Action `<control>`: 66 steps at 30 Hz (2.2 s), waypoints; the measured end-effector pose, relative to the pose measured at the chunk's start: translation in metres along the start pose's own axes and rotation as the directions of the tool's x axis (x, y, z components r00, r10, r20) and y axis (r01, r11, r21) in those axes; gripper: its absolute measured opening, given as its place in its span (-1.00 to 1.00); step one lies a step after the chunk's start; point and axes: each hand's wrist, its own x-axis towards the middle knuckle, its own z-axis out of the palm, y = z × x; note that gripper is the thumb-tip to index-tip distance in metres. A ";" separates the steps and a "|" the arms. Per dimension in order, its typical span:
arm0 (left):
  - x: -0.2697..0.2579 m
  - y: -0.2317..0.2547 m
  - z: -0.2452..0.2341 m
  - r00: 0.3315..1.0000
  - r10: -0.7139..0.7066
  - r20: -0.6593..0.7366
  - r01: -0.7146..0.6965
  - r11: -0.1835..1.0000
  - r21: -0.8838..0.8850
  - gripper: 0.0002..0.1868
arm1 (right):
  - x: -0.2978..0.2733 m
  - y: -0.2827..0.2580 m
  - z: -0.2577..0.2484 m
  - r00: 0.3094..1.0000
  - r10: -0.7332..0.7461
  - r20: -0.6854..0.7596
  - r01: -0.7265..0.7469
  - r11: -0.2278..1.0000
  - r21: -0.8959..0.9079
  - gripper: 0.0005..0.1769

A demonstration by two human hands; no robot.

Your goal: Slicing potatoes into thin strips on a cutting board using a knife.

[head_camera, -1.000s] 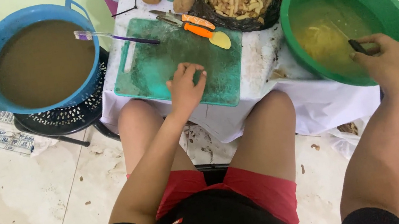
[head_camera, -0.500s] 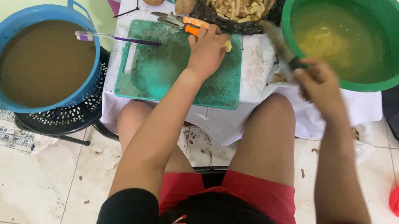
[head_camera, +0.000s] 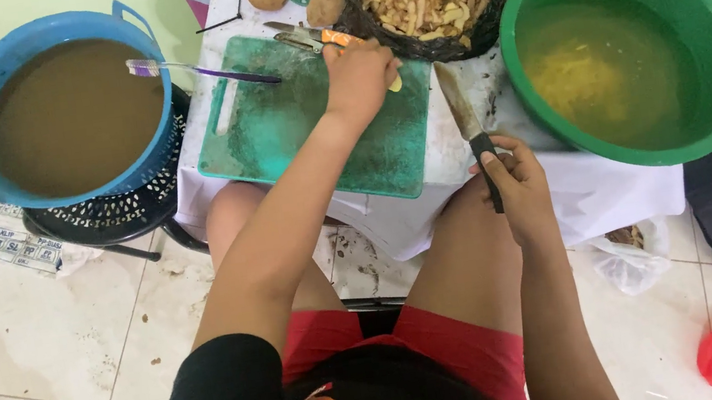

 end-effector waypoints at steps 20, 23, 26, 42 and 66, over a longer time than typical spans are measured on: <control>-0.095 -0.031 -0.057 0.989 -0.053 0.138 0.066 0.993 -0.095 -0.80 | -0.045 -0.004 0.078 0.971 0.015 0.237 0.047 0.966 -0.255 -0.70; -0.103 -0.029 -0.055 0.995 -0.077 0.057 0.083 0.991 -0.107 -0.83 | -0.047 -0.005 0.081 0.965 0.022 0.261 0.070 0.938 -0.338 -0.75; -0.116 -0.022 -0.053 0.993 -0.115 0.024 0.117 0.985 -0.128 -0.85 | -0.041 -0.002 0.079 0.965 -0.023 0.261 0.134 0.899 -0.418 -0.74; -0.141 -0.002 -0.043 0.997 -0.071 -0.040 0.067 0.994 -0.085 -0.85 | -0.047 -0.055 0.085 0.981 0.062 0.183 0.043 0.852 -0.521 -0.57; -0.145 -0.005 -0.039 0.994 0.012 -0.110 -0.018 0.998 -0.058 -0.94 | -0.046 -0.045 0.108 0.973 -0.020 0.230 0.164 0.765 -0.623 -0.54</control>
